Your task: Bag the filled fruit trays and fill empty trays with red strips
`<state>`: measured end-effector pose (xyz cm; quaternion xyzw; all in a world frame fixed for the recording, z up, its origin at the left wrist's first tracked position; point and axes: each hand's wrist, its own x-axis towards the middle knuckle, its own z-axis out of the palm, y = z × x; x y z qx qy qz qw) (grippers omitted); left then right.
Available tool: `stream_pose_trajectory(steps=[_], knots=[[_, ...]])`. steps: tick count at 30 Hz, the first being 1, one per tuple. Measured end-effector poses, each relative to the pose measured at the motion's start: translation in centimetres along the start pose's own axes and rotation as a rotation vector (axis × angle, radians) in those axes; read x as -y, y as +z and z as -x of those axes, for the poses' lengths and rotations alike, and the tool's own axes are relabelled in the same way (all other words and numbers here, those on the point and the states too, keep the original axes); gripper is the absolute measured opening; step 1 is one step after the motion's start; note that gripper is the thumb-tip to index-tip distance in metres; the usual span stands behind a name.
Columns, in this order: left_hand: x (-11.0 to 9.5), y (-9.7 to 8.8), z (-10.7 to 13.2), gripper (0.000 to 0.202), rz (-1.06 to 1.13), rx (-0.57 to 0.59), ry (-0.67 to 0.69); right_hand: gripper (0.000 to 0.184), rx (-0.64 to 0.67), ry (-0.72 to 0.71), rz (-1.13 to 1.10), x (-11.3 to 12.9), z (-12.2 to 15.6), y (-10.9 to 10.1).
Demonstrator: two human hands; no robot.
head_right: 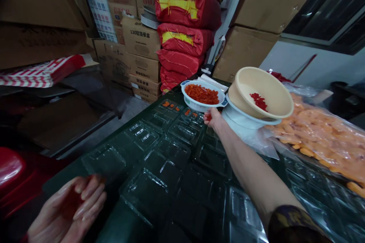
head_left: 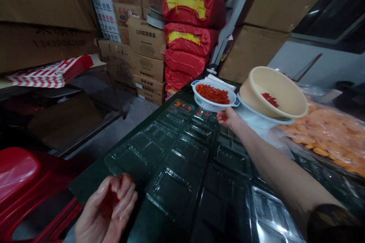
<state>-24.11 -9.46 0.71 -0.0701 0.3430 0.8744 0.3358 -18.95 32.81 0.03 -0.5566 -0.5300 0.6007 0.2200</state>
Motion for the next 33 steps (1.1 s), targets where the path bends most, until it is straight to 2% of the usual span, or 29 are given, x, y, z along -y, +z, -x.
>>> stream_pose_trajectory(steps=[3, 11, 20, 25, 29, 33], knots=[[0.3, 0.2, 0.1, 0.021, 0.008, 0.002, -0.014, 0.03, 0.008, 0.023, 0.022, 0.3, 0.1, -0.8], [0.3, -0.1, 0.2, 0.021, -0.026, -0.011, -0.009, 0.026, -0.069, -0.144, 0.074, -1.5, -0.1, 0.7], [0.5, -0.1, 0.2, 0.021, -0.013, -0.009, -0.018, 0.024, -0.046, -0.185, 0.038, -1.4, -0.5, -0.3], [0.7, 0.1, 0.2, 0.023, 0.003, 0.001, -0.038, 0.02, -0.047, -0.234, 0.015, -1.8, -0.6, 0.5], [0.4, -0.1, 0.2, 0.023, -0.008, 0.024, -0.017, 0.018, -0.066, -0.236, -0.031, -2.2, -0.3, 1.0], [0.0, -1.0, 0.1, 0.02, -0.026, 0.067, 0.019, 0.018, -0.056, -0.172, -0.089, -1.1, 1.3, 0.4]])
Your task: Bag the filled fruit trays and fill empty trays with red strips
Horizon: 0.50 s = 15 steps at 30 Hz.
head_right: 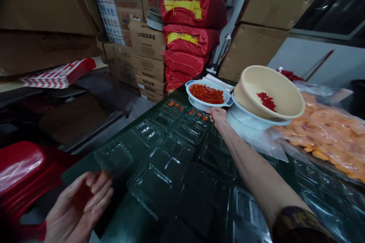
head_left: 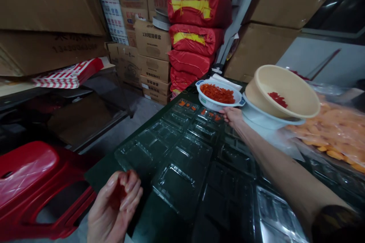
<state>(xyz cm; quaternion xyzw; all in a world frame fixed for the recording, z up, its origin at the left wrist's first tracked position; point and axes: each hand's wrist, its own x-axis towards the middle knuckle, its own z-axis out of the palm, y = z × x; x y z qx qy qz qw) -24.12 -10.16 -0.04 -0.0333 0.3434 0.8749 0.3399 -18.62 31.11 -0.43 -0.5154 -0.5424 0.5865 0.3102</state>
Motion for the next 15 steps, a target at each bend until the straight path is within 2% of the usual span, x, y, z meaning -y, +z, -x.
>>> stream_pose_trajectory(steps=[3, 7, 10, 15], knots=[[0.0, -0.6, -0.1, 0.02, 0.025, 0.059, -0.004, 0.019, 0.096, 0.112, -0.009, 1.7, 2.0, 0.5], [-0.2, -1.3, 0.2, 0.021, 0.065, 0.078, 0.011, 0.027, 0.342, 0.178, 0.028, 3.4, 5.4, 4.1], [-0.9, -1.9, 0.5, 0.021, 0.067, 0.063, 0.045, 0.021, 0.478, 0.112, 0.088, 3.8, 7.7, 7.9], [-2.1, -3.4, 0.7, 0.02, 0.058, 0.039, 0.097, 0.011, 0.592, -0.127, 0.276, 3.3, 10.7, 12.9]])
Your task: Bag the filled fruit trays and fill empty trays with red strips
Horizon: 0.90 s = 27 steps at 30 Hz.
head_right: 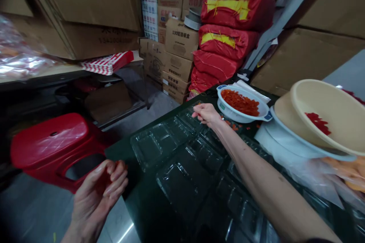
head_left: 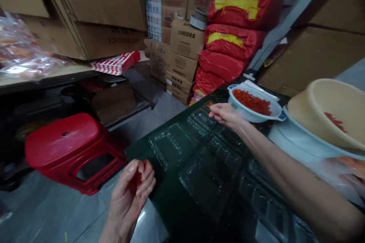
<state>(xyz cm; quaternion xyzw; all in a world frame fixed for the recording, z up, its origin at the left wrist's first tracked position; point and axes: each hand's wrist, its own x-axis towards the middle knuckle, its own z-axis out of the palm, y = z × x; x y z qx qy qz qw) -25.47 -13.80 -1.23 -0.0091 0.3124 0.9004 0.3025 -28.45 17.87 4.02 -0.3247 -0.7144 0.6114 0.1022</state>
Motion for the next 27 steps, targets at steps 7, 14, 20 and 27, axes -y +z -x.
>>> stream_pose_trajectory(steps=[7, 14, 20, 27], knots=[[0.2, -1.4, -0.4, 0.021, 0.009, 0.006, 0.021, 0.018, 0.111, -0.169, 0.337, -1.2, -0.4, 6.5], [-0.2, -1.6, 0.1, 0.02, 0.04, 0.032, 0.022, 0.013, 0.221, -0.058, 0.454, -1.1, -1.0, 6.0], [-0.1, -1.6, 0.3, 0.024, 0.069, 0.046, 0.025, 0.018, 0.195, -0.256, 0.475, -1.7, -0.3, 6.7], [-0.2, -2.0, 0.3, 0.024, 0.062, 0.043, 0.049, 0.017, 0.08, -0.495, 0.5, -3.5, -1.0, 8.1]])
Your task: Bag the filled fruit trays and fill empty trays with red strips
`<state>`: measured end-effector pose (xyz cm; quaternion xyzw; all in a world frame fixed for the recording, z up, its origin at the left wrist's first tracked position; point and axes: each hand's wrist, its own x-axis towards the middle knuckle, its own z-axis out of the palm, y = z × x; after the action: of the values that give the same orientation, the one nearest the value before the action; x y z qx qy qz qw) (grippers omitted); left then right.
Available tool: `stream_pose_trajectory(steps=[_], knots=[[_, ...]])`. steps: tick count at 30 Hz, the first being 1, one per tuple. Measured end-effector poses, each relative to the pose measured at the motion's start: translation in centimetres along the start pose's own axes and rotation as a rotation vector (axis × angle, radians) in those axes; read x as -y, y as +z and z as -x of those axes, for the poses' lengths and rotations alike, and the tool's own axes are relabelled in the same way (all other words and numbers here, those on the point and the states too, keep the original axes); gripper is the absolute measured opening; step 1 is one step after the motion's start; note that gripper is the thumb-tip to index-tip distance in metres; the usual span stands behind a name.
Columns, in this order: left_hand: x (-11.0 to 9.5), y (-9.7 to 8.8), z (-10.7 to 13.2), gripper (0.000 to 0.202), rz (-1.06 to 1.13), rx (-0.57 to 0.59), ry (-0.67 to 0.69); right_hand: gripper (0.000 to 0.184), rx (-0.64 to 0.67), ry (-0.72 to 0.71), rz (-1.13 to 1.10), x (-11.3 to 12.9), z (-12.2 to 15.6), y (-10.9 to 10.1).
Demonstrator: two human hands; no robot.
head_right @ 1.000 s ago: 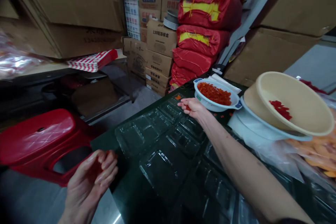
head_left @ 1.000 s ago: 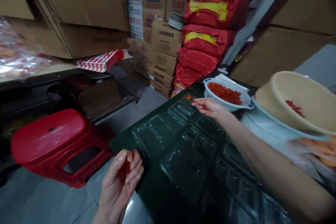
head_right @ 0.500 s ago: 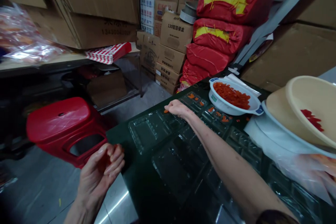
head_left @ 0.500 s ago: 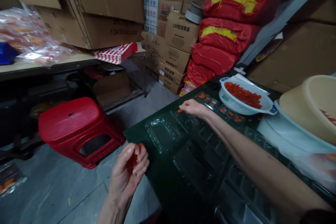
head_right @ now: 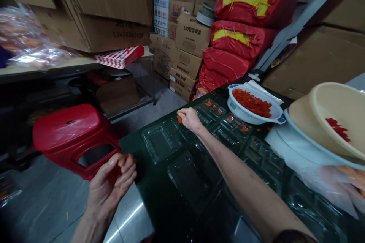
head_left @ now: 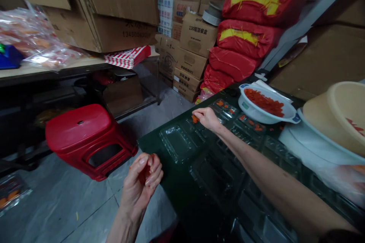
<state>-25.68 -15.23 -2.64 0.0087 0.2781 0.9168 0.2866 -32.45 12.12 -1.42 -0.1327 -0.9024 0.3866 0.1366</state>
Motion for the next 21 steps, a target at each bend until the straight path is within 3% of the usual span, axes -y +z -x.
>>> stream_pose_trajectory(steps=[4, 7, 16, 21], knots=[[0.0, -0.3, 0.0, 0.019, -0.004, 0.023, 0.016, 0.027, -0.115, 0.026, 0.065, -0.9, 0.0, -1.2], [0.3, -0.4, 0.0, 0.02, 0.004, 0.027, 0.005, 0.02, -0.107, 0.059, 0.154, -0.8, 0.5, -1.6], [0.3, -0.4, 0.2, 0.02, -0.005, 0.015, -0.006, 0.01, -0.042, 0.142, 0.305, 0.2, 0.6, 1.1], [0.2, -0.7, 0.3, 0.021, 0.003, 0.015, -0.018, 0.011, -0.059, 0.124, 0.208, 0.0, 1.0, -1.1]])
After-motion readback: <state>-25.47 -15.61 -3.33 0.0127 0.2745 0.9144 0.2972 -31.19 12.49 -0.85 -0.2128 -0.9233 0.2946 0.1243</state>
